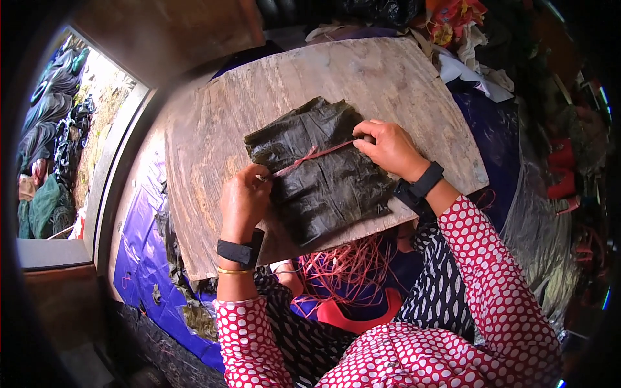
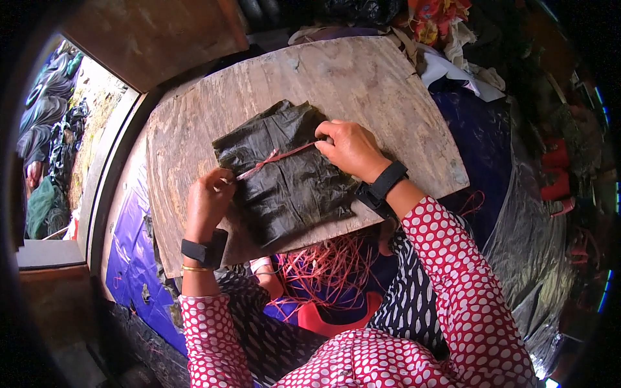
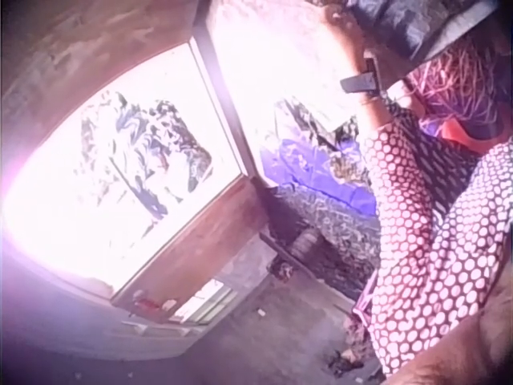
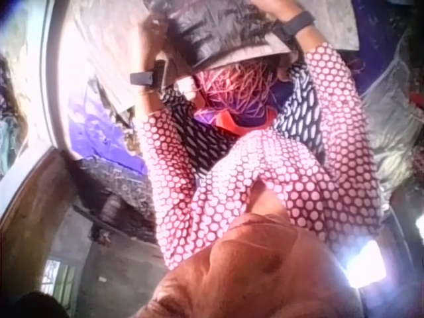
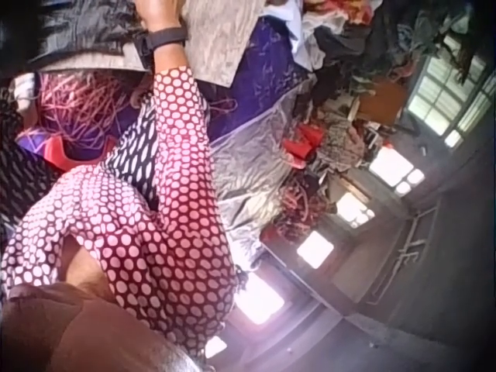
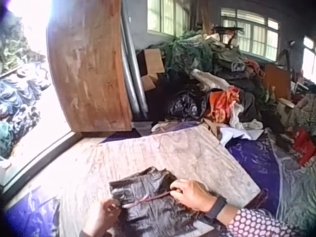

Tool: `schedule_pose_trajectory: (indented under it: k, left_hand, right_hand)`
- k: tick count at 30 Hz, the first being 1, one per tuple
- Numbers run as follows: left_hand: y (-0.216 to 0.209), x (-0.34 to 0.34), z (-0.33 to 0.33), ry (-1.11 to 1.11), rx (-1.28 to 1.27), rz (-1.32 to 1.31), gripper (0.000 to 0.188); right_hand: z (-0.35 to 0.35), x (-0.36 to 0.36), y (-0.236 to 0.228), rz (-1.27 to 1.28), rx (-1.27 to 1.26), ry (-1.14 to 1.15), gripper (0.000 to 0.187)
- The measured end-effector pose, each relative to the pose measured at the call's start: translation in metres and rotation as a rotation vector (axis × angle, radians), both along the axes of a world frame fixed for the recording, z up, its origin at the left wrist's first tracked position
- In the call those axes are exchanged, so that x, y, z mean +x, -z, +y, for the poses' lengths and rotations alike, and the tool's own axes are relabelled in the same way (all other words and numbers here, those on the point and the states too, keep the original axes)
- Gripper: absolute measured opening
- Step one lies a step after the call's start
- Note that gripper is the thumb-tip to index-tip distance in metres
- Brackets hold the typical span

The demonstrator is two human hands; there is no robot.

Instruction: Folding and tying dried leaves with plastic strings.

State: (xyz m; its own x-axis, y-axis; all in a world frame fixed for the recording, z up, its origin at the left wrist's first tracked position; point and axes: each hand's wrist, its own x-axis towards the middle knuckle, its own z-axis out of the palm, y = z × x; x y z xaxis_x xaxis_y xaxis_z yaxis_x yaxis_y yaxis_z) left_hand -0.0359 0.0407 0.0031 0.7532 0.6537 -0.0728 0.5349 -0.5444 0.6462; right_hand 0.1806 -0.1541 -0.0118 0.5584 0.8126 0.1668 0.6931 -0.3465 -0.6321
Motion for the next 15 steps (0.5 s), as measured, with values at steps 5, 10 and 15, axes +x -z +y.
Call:
schedule_pose_trajectory:
  k: [5, 10, 15]
  left_hand:
    - [-0.01, -0.006, 0.006, -0.037, -0.178, -0.037, 0.022]
    - [-0.002, 0.002, 0.012, -0.047, 0.05, -0.267, 0.022]
    - [-0.003, 0.022, 0.012, -0.002, 0.365, -0.365, 0.029]
  right_hand:
    - [-0.004, 0.004, -0.009, 0.137, 0.093, 0.066, 0.019]
    - [-0.001, -0.004, -0.022, 0.091, 0.119, -0.033, 0.015]
    - [0.002, -0.017, -0.02, -0.108, 0.003, -0.115, 0.017]
